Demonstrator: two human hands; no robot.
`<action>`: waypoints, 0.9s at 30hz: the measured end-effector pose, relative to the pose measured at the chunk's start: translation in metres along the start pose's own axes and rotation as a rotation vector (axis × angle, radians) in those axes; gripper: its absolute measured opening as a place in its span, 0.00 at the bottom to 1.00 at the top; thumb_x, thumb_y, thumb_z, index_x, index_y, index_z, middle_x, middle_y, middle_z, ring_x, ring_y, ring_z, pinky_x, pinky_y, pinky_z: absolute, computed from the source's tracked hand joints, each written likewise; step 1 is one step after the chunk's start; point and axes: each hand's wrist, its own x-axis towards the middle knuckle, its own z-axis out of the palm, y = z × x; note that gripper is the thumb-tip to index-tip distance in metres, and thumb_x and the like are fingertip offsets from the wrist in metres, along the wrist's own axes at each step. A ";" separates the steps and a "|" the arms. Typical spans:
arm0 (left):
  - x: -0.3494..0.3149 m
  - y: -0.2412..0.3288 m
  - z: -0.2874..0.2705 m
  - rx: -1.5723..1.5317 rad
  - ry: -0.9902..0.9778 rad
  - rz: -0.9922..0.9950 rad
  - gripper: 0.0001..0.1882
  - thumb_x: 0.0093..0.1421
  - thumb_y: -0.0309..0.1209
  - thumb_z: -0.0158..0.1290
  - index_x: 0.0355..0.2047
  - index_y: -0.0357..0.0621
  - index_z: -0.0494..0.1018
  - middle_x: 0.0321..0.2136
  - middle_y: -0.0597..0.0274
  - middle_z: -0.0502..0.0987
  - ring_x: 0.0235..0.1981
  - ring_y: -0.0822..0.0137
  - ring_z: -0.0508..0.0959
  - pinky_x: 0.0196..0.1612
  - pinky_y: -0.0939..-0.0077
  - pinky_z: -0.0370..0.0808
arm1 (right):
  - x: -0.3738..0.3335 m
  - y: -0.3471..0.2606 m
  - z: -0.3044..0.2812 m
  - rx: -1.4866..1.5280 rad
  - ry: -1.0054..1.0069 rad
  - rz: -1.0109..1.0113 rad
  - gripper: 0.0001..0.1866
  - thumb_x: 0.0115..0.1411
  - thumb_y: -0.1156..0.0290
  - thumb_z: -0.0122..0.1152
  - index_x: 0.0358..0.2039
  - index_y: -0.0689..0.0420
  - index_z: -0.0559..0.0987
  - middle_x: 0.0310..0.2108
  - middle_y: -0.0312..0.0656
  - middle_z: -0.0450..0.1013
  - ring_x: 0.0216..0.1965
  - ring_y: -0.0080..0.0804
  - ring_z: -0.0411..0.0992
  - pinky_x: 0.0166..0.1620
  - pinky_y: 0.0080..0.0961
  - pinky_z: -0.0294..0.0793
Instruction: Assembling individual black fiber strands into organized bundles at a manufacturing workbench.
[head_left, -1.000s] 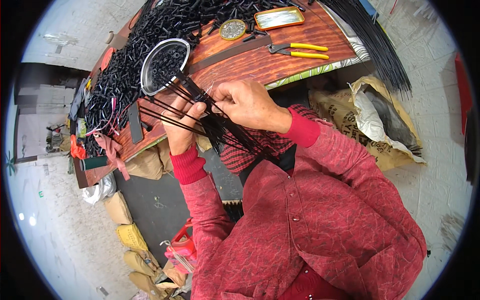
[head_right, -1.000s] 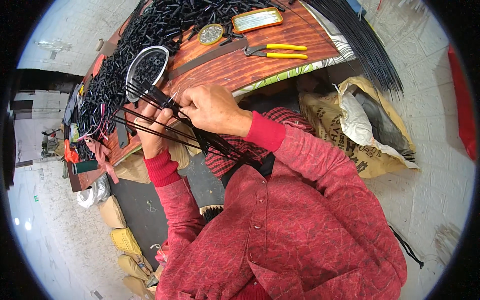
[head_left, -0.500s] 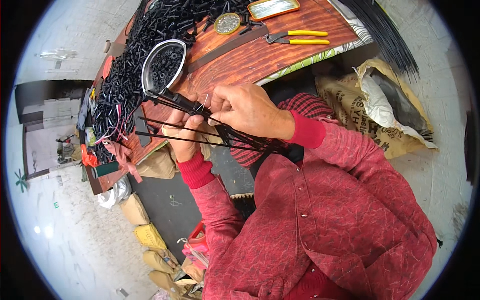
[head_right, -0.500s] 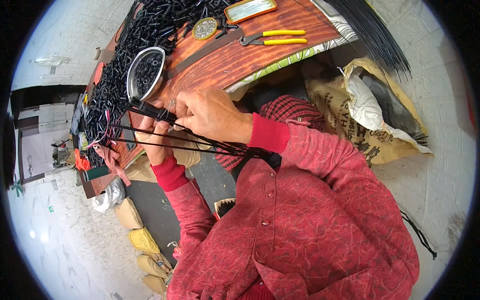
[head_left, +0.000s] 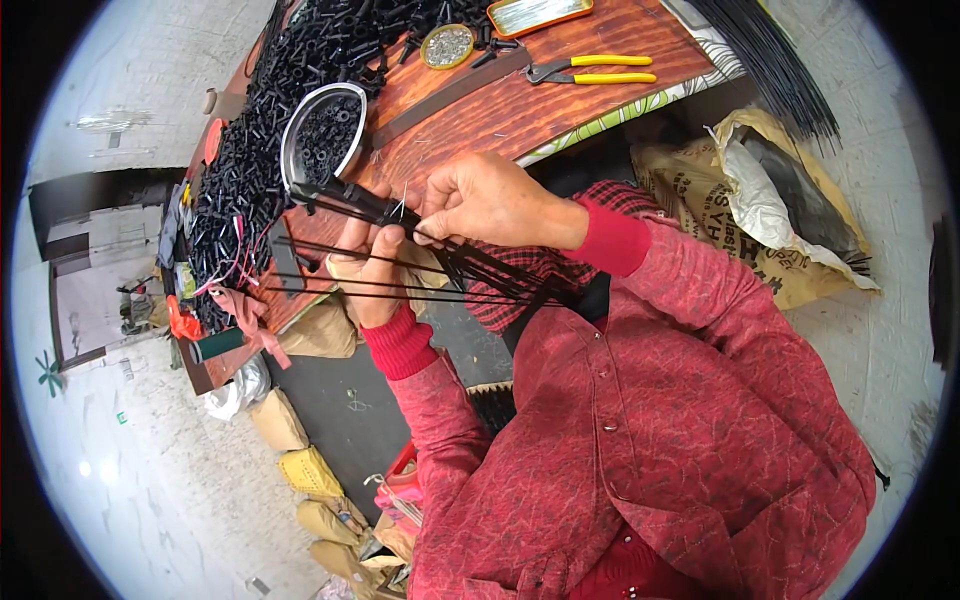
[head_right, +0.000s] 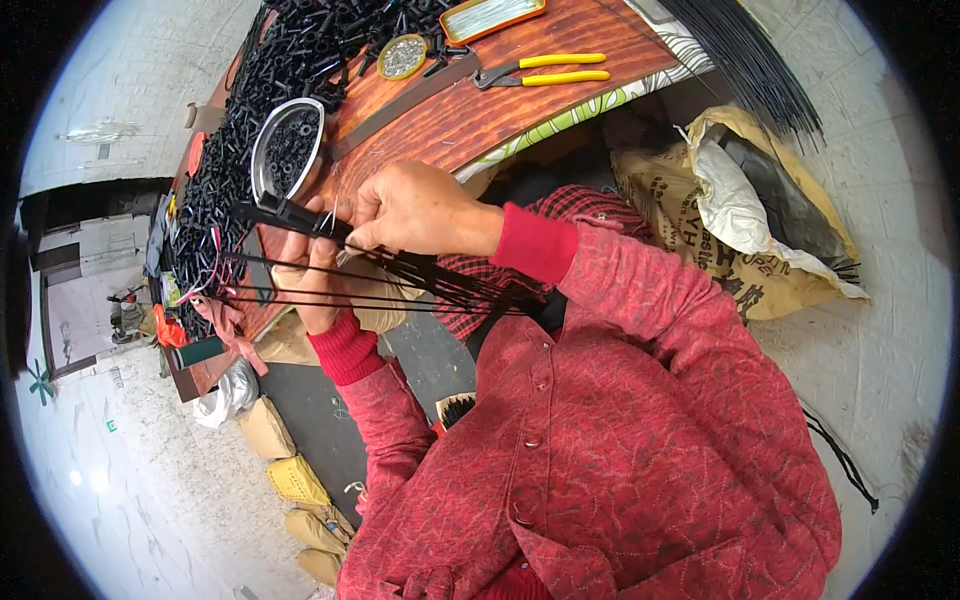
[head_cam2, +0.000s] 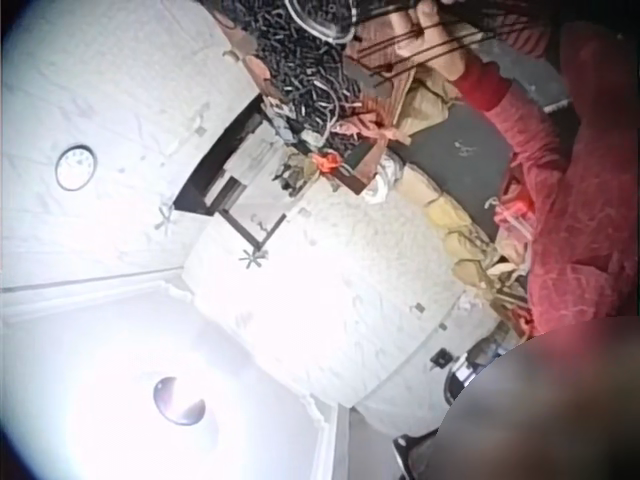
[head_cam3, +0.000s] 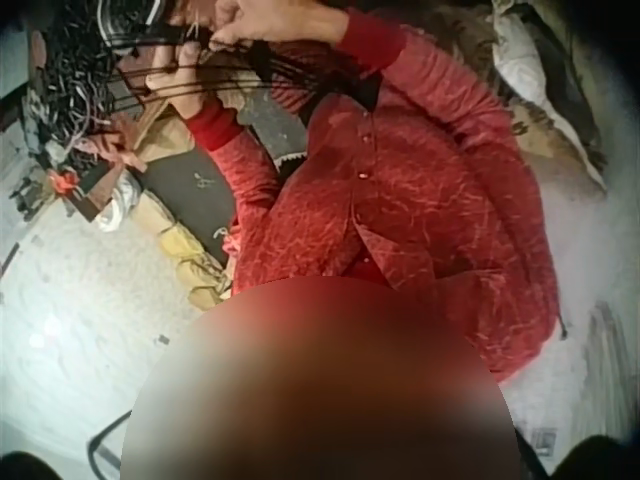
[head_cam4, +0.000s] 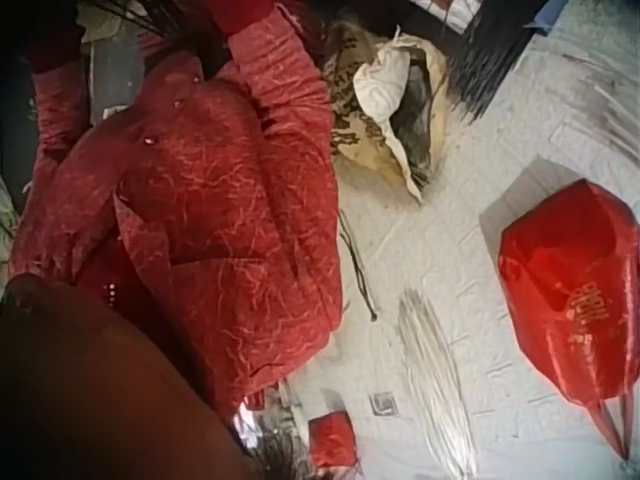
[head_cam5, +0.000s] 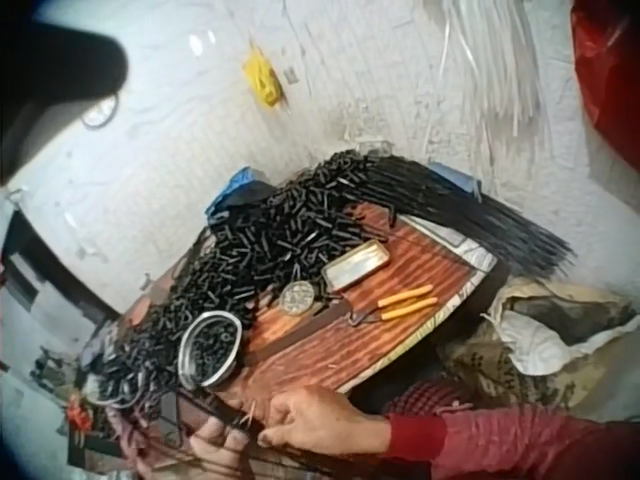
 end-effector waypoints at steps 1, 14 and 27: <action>0.001 -0.005 0.000 0.005 -0.009 0.002 0.26 0.57 0.24 0.60 0.55 0.27 0.69 0.42 0.49 0.80 0.40 0.64 0.80 0.47 0.72 0.77 | -0.001 0.004 0.003 -0.185 0.096 -0.077 0.09 0.50 0.69 0.72 0.24 0.61 0.81 0.20 0.39 0.77 0.23 0.25 0.76 0.27 0.24 0.73; 0.005 0.007 -0.013 -0.181 -0.200 0.195 0.23 0.58 0.29 0.61 0.51 0.29 0.71 0.39 0.55 0.79 0.40 0.61 0.80 0.46 0.70 0.77 | -0.021 -0.018 0.030 -0.304 0.252 -0.231 0.09 0.49 0.69 0.72 0.22 0.60 0.80 0.20 0.40 0.77 0.22 0.26 0.75 0.28 0.26 0.73; -0.018 -0.041 -0.051 -0.655 -0.306 -0.128 0.67 0.46 0.75 0.52 0.65 0.23 0.50 0.62 0.35 0.62 0.63 0.46 0.64 0.66 0.54 0.61 | -0.002 0.028 0.029 -0.153 0.212 -0.075 0.11 0.51 0.70 0.72 0.22 0.62 0.79 0.18 0.37 0.77 0.21 0.19 0.73 0.27 0.21 0.71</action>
